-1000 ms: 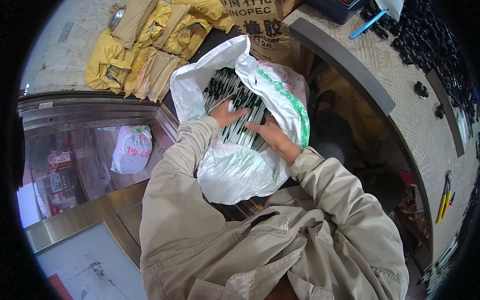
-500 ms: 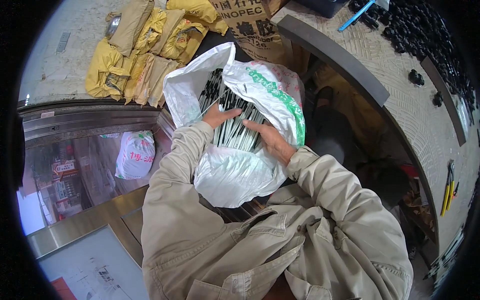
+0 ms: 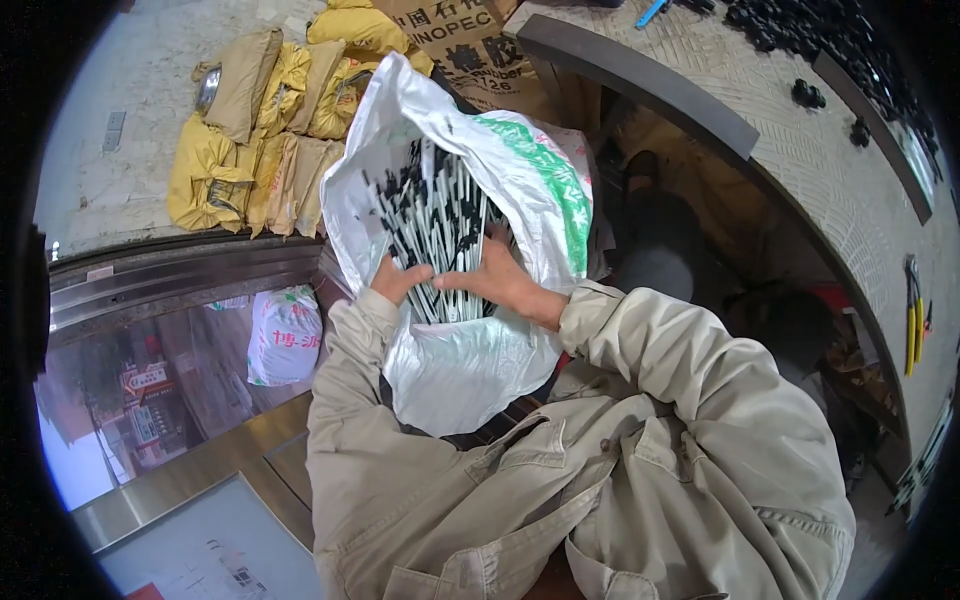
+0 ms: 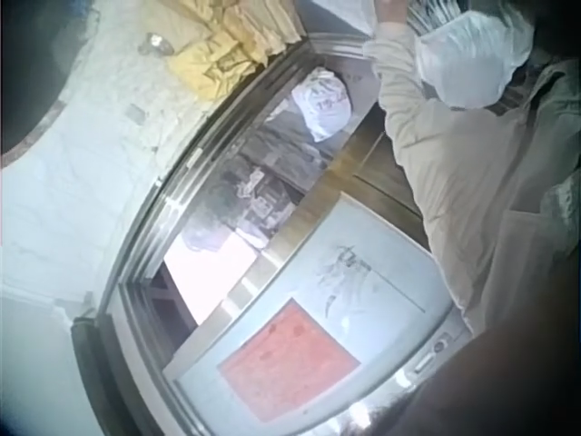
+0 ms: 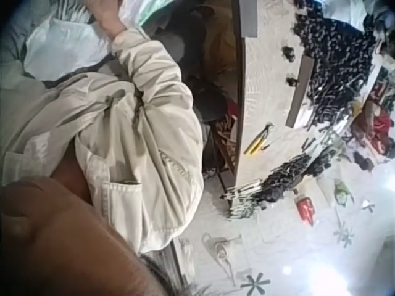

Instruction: Assembling small black components onto bundles of white rods using pliers.

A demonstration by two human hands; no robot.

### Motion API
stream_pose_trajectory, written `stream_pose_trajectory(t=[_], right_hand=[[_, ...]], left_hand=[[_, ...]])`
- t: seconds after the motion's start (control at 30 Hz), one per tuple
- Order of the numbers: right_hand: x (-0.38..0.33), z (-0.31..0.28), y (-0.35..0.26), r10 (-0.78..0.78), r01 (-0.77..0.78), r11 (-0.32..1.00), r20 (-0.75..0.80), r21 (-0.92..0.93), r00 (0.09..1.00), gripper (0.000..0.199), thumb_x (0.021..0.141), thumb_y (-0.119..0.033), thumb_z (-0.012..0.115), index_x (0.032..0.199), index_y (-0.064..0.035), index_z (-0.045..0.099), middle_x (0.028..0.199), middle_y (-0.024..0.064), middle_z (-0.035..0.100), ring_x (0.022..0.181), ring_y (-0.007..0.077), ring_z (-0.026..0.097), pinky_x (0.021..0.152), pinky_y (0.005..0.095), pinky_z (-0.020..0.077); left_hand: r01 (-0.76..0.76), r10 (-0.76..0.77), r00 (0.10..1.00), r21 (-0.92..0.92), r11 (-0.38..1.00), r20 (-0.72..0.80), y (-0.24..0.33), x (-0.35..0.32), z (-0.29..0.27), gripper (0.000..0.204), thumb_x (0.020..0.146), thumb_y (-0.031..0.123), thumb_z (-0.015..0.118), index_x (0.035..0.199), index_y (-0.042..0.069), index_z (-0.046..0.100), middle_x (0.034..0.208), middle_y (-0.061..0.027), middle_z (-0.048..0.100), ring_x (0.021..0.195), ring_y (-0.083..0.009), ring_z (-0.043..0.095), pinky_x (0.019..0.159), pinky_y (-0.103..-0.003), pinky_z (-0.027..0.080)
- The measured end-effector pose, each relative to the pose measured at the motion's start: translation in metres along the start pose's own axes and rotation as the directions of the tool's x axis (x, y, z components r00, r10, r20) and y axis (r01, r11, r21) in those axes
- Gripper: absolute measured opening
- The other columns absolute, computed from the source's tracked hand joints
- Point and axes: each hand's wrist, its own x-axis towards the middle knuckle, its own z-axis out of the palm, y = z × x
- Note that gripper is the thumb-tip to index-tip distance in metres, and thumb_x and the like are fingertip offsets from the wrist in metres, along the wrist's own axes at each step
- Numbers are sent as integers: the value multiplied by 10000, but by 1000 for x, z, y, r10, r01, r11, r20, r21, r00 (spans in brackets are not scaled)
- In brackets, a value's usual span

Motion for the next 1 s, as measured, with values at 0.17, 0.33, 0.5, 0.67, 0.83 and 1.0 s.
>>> stream_pose_trajectory(t=[0.17, 0.33, 0.5, 0.67, 0.83, 1.0], right_hand=[[-15, 25, 16, -162, 169, 985, -131, 40, 978, 843, 631, -218, 780, 1290, -3, 300, 1198, 200, 352, 1133, 335, 356, 984, 367, 290], [-25, 39, -38, -491, 481, 854, -1, -197, 871, 664, 667, -146, 719, 1190, 35, 351, 1122, 203, 363, 1054, 358, 393, 898, 377, 347], [-41, 59, -82, -726, 742, 594, 191, -311, 661, 571, 637, -165, 714, 1098, -3, 419, 1117, 197, 408, 1064, 338, 406, 890, 426, 341], [-73, 88, -105, -875, 898, 425, 201, -115, 440, 405, 632, -30, 605, 989, -10, 414, 1057, 197, 449, 933, 347, 496, 819, 464, 397], [-109, 100, -144, -922, 925, 381, 82, 4, 379, 253, 750, 13, 512, 977, 8, 401, 1037, 200, 454, 908, 344, 501, 806, 454, 410], [-125, 91, -202, -933, 938, 340, 104, -63, 346, 397, 695, -98, 612, 1018, 35, 423, 1081, 226, 424, 963, 359, 460, 815, 429, 388]], left_hand=[[-74, 60, 985, -76, 994, -164, 1, -28, 16, 659, 609, 133, 767, 1184, -6, 476, 1104, -74, 567, 998, -179, 549, 863, -310, 446], [-280, 341, 870, 211, 937, -357, 39, -68, 27, 542, 631, 47, 654, 1149, 6, 499, 1103, -111, 559, 1009, -207, 546, 849, -328, 453], [-506, 424, 862, -500, 703, -278, 38, -120, 32, 512, 859, 305, 534, 1267, 31, 390, 1294, -120, 406, 1185, -255, 418, 956, -413, 356], [-622, 496, 780, -389, 679, -381, 77, -131, 39, 513, 864, 317, 518, 1270, 33, 386, 1297, -120, 400, 1190, -256, 409, 962, -410, 349], [-735, 574, 651, -225, 639, -497, 120, -151, 52, 516, 870, 333, 498, 1275, 35, 380, 1300, -120, 392, 1196, -257, 399, 969, -407, 340], [-826, 677, 496, -56, 560, -544, 177, -161, 72, 519, 877, 348, 478, 1279, 38, 375, 1304, -120, 384, 1202, -257, 389, 977, -403, 332]])
